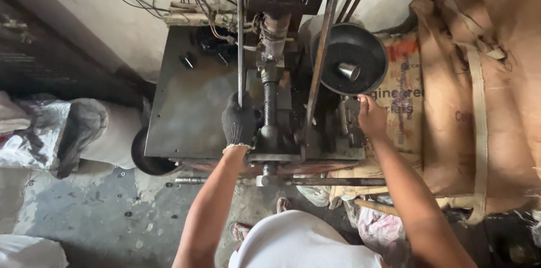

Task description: The person operates a manual press machine by placing small metal pieces into the die, pulling a lever to activate the press, and removing the formed parts. The person repeats this cycle continuously, handling the metal pieces and operating the lever with both hands.

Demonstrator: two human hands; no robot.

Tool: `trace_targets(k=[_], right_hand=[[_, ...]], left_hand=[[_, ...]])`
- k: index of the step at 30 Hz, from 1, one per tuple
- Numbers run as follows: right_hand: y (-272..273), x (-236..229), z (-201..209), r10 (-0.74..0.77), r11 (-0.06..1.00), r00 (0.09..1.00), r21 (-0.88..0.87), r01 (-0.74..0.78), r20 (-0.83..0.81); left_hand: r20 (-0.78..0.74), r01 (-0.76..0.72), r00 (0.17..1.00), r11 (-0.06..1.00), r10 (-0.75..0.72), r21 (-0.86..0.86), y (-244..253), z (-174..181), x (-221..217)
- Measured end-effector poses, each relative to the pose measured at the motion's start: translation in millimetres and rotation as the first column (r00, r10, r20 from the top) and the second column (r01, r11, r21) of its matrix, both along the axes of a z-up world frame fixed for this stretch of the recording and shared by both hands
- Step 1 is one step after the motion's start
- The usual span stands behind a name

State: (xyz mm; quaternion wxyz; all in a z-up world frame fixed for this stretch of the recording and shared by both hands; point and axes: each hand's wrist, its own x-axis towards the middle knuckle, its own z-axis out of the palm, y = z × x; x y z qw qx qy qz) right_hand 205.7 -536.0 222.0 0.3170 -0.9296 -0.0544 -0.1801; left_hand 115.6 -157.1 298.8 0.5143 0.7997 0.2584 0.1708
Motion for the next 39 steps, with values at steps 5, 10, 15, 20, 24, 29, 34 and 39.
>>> trace_targets(k=[5, 10, 15, 20, 24, 29, 34, 39], right_hand=[[4, -11, 12, -0.035, 0.995, 0.978, 0.079, 0.053, -0.208], [6, -19, 22, -0.038, 0.992, 0.991, 0.116, 0.053, -0.130], [-8, -15, 1, 0.051, 0.996, 0.997, 0.082, -0.046, -0.059], [-46, 20, -40, 0.020, 0.986, 0.865, -0.133, -0.100, -0.501], [-78, -12, -70, -0.129, 0.921, 0.694, -0.345, -0.181, -0.708], [-73, -59, -53, -0.061, 0.997, 0.681, -0.018, 0.071, -0.730], [-59, -84, -39, -0.020, 0.980, 0.704, 0.125, 0.155, -0.710], [-69, -74, -56, -0.114, 0.992, 0.774, -0.034, 0.119, -0.623]], left_hand=[[-0.063, 0.002, 0.998, 0.999, -0.005, -0.049, 1, 0, -2], [0.030, 0.015, 0.999, 0.999, -0.016, 0.037, 1, -1, -2], [0.074, 0.039, 0.997, 0.999, -0.040, 0.008, 2, -13, -6], [0.173, 0.067, 0.982, 0.995, -0.078, 0.069, 6, -12, -5], [0.132, 0.119, 0.985, 0.993, -0.115, -0.017, 7, -9, -10], [0.097, 0.117, 0.988, 0.993, -0.119, 0.023, 8, -7, -7], [0.147, 0.139, 0.979, 0.990, -0.137, 0.003, 9, -10, -13], [0.129, 0.184, 0.974, 0.983, -0.185, 0.013, 11, -7, -6]])
